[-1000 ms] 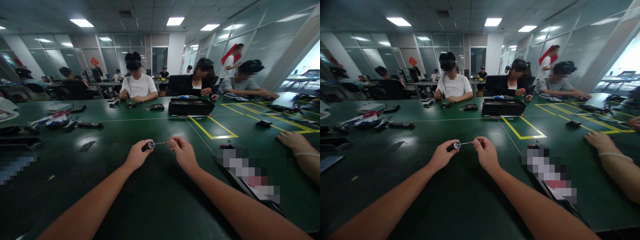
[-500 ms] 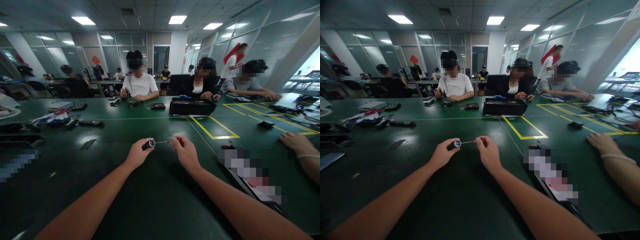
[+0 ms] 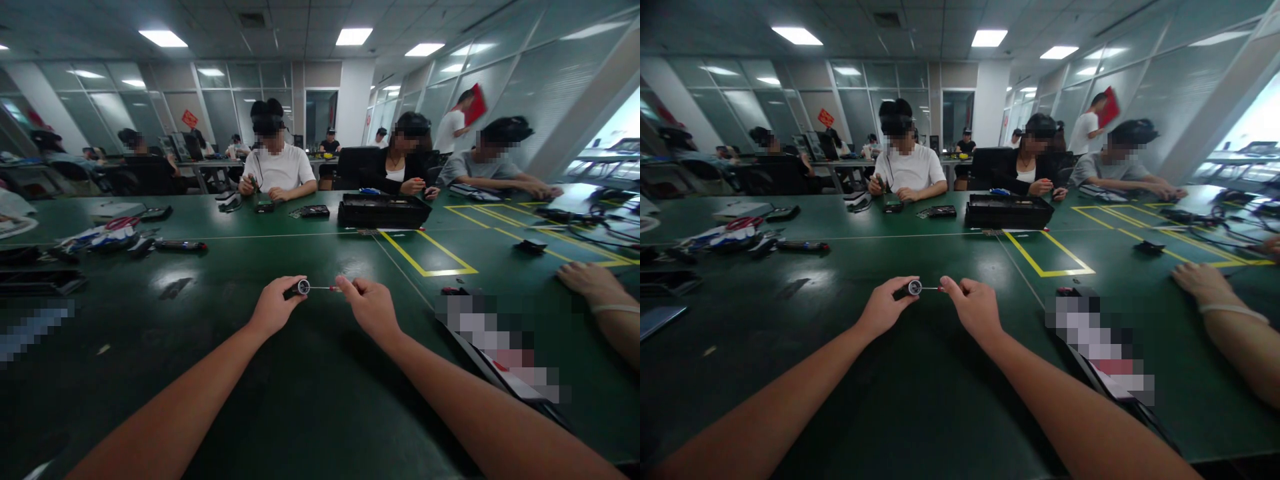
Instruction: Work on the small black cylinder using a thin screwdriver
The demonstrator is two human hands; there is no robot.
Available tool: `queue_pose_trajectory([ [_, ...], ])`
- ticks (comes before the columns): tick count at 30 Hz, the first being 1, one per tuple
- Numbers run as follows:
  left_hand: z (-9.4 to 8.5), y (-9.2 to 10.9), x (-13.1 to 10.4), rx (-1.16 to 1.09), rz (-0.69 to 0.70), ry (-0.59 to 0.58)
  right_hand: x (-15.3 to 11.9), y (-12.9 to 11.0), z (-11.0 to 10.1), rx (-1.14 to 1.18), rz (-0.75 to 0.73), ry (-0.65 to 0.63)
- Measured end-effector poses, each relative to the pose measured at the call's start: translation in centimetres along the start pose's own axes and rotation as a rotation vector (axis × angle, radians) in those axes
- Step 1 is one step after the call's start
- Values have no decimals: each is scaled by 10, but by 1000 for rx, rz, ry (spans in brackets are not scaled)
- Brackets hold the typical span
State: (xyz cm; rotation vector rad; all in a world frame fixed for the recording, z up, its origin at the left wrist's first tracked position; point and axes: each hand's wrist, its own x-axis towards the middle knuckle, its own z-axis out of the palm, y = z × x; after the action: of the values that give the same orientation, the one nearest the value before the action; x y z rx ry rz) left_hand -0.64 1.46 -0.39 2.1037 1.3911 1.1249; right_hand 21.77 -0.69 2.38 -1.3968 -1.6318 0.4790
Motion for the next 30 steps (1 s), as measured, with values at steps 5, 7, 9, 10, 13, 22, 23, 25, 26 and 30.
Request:
queue_pose_trajectory([
  [5, 0, -1, 0, 9, 10, -1, -2, 0, 2, -1, -4, -38],
  [7, 0, -3, 0, 16, 14, -5, -2, -1, 3, -13, -29, -34],
  [9, 1, -4, 0, 24, 13, -14, -3, -2, 3, -42, -71, -12],
  [10, 1, -4, 0, 27, 11, -18, -3, -2, 3, -57, -89, 2],
  [13, 0, -4, -1, 36, -5, -21, -3, -1, 2, -87, -131, 19],
  [22, 0, -2, 0, 68, 12, 0, -6, -4, 2, 94, -218, -68],
  [23, 0, -3, 1, 69, 13, 1, -6, -4, 2, 100, -212, -94],
  [25, 1, -3, 1, 66, 16, 4, -6, -4, 2, 72, -190, -141],
  [26, 1, -3, 1, 65, 18, 5, -6, -3, 2, 47, -181, -157],
  [30, 1, -2, 0, 81, 25, -5, -6, -2, 4, -8, -180, -157],
])
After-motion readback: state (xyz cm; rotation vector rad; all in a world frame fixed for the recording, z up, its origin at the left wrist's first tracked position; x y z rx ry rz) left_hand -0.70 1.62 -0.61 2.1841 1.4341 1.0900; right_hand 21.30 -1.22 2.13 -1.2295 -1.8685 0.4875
